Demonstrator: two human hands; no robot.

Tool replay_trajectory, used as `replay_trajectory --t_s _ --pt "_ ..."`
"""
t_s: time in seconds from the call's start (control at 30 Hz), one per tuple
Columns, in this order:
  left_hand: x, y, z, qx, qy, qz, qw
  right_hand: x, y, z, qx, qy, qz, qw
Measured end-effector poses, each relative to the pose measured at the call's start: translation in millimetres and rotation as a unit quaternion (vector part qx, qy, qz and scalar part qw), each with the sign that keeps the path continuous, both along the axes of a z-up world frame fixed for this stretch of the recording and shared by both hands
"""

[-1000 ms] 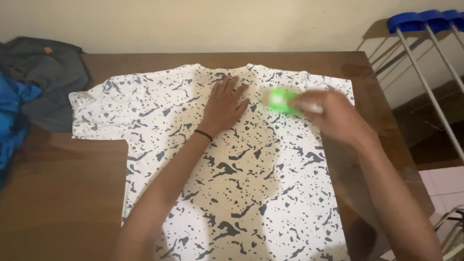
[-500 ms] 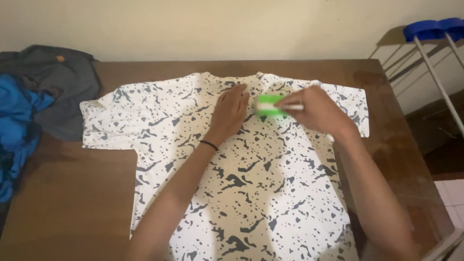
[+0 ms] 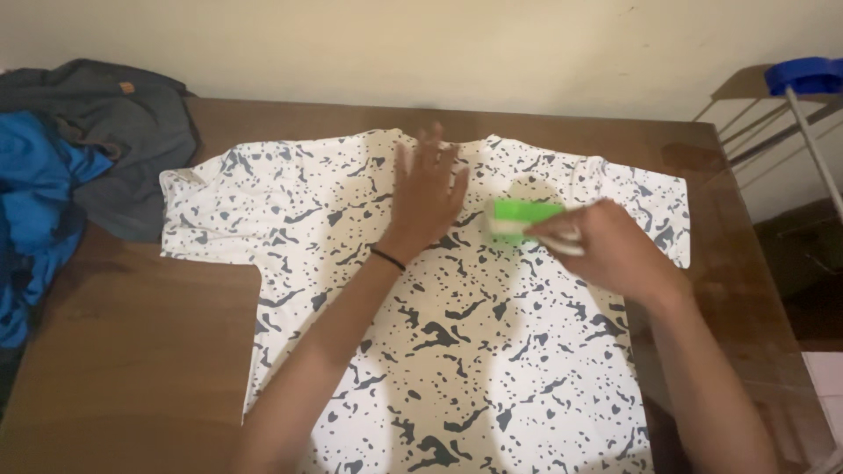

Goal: The person lays a patterned t-shirt flat on a wooden table and uses a green lint roller to remove lint from the entire surface. The person repeatedly rolls the tool over the shirt's front, sleeves, and collar area.

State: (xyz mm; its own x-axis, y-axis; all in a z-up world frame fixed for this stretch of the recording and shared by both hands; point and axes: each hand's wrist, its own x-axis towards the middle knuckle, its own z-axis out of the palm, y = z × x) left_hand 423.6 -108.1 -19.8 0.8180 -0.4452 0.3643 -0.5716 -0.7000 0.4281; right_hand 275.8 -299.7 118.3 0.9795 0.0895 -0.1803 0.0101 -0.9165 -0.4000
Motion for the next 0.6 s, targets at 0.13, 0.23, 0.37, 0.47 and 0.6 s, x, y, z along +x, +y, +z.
replay_trajectory --t_s 0.13,0.23,0.37,0.47,0.6 --pt "25 22 0 0.040 0.002 0.095 0.995 -9 8 11 -0.034 0.028 0.010 0.999" --pt "44 44 -17 0.007 -0.003 0.118 0.993 19 3 0 -0.017 0.034 -0.088 0.995" --pt "48 65 -32 0.016 -0.031 0.128 0.991 79 -22 -20 -0.037 -0.115 -0.027 0.992" --pt "45 68 -23 0.064 0.029 0.152 0.986 87 -30 -30 -0.042 -0.141 -0.017 0.989" --pt "39 67 -15 0.062 0.020 0.158 0.985 51 -8 -18 -0.054 -0.122 0.011 0.991"
